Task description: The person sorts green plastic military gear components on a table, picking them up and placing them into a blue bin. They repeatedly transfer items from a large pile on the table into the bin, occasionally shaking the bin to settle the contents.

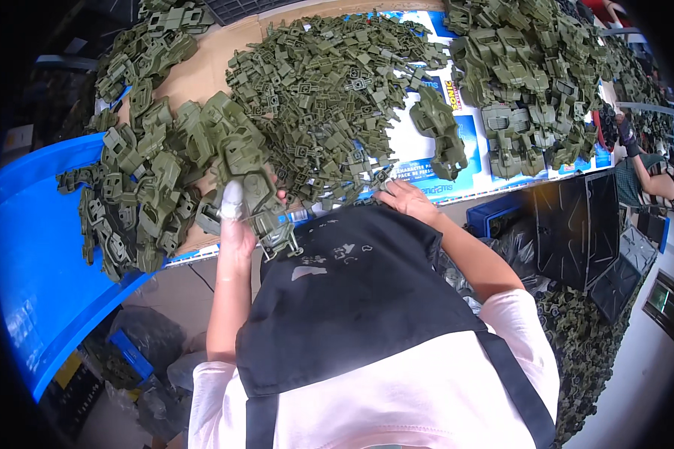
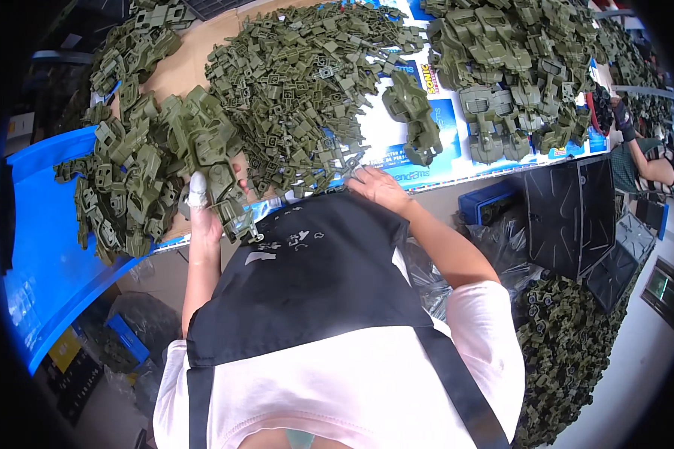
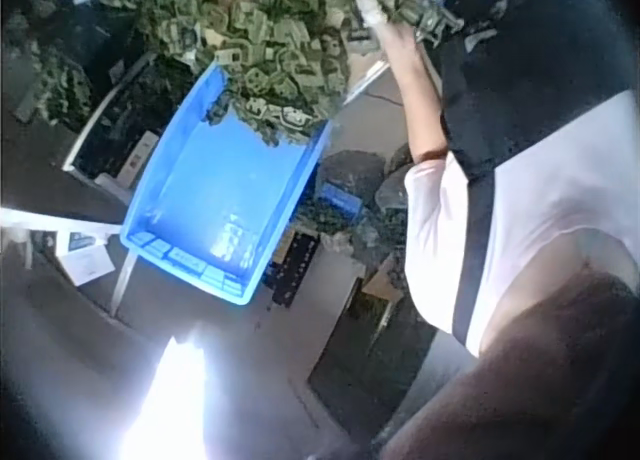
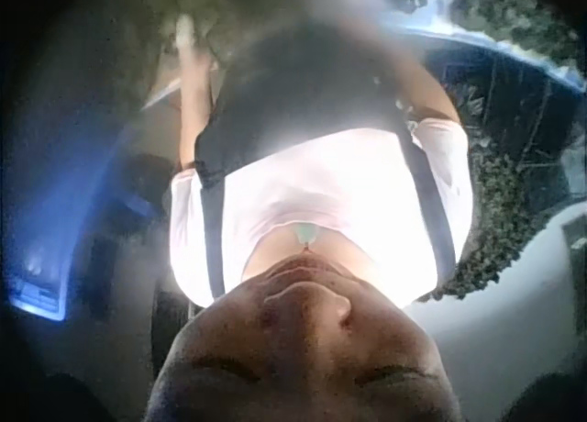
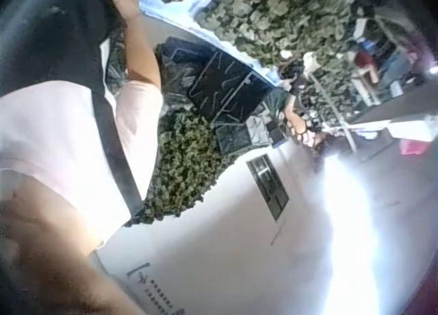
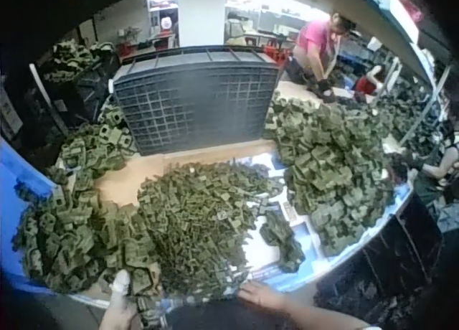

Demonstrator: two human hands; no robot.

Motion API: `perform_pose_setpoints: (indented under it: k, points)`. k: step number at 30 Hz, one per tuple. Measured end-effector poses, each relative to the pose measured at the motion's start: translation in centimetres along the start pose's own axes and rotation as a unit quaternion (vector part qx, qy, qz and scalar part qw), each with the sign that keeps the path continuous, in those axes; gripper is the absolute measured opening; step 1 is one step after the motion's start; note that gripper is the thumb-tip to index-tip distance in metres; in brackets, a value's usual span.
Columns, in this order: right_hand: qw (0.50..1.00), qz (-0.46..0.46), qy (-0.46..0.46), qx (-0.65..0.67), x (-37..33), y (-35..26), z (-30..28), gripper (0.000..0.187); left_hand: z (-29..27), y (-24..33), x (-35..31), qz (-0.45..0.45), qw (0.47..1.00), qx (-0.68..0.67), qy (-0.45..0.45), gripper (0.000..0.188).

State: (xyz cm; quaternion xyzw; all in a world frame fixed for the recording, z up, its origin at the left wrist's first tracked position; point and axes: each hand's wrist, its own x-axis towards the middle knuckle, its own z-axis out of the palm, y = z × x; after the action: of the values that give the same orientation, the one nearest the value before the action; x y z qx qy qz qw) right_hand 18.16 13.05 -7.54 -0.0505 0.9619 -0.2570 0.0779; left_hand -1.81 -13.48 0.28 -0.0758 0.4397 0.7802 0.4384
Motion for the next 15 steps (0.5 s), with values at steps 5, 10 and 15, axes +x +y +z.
perform_pose_setpoints:
  k: [5,10,15]
  points:
    - [0.934,0.216,0.106,0.263,-0.5,-0.9,-0.7,0.027,-0.5,0.1,0.7,-0.027,0.986,0.143,0.079,0.055]
    - [0.759,0.173,-0.106,0.619,-1.2,-4.4,-5.9,0.017,2.2,1.1,1.7,-0.033,0.972,0.156,-0.173,0.067]
    - [0.943,0.079,0.067,0.316,-0.3,-6.3,-7.6,0.022,3.2,0.8,1.4,-0.077,0.952,0.267,-0.129,0.054]
